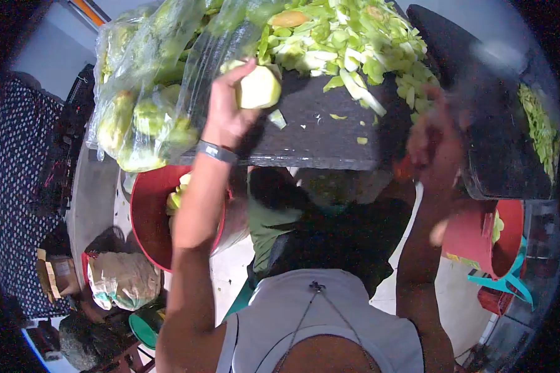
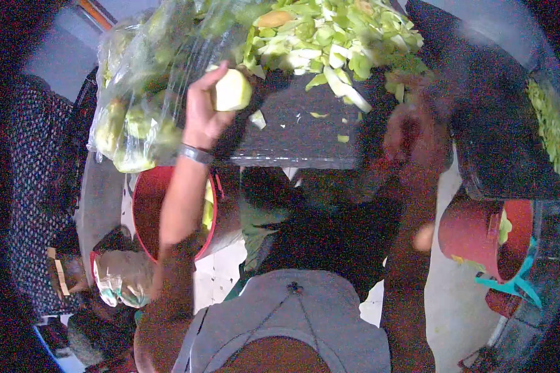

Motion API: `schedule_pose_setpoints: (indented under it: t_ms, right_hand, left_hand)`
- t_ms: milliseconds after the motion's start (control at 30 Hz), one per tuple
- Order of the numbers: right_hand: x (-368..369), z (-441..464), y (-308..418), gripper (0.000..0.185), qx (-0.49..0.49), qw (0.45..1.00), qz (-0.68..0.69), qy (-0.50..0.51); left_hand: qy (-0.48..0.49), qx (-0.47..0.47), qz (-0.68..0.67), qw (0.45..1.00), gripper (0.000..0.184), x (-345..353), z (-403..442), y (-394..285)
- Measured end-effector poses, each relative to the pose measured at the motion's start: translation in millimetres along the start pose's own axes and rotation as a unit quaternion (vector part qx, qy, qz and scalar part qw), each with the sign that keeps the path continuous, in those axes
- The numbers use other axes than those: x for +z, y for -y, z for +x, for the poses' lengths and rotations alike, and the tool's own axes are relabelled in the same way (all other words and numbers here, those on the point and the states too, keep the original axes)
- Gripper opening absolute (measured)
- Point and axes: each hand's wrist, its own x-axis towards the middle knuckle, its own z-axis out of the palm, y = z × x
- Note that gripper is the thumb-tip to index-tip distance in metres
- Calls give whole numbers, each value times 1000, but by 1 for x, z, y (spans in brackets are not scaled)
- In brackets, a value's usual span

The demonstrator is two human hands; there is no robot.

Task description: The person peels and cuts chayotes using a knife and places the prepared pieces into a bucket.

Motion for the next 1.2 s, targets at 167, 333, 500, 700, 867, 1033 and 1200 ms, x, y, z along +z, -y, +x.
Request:
schedule_pose_setpoints:
  t_ms: [167,333,500,700,867,1033,1200]
  right_hand:
    - [35,-9,-58,50,-52,803,-586,-96]
    - [64,-30,-56,99,-5,798,-602,14]
    - [66,-29,-64,108,-23,785,-618,42]
    - [60,-27,-67,100,-77,760,-643,56]
    - [60,-23,-72,97,-66,786,-612,54]
    - [65,-17,-77,77,-36,788,-614,-6]
    - [85,-9,-71,63,44,808,-586,-42]
  left_hand:
    - [20,8,-296,955,35,28,-11,74]
    - [41,5,-272,961,36,41,-19,120]
    - [-16,-56,-208,976,36,46,-24,130]
    - [-17,-83,-232,969,29,51,-34,130]
    - [-116,13,-204,972,21,50,-35,141]
    - [-192,79,-175,962,23,70,-44,131]
    - [-173,57,-158,970,30,67,-40,121]
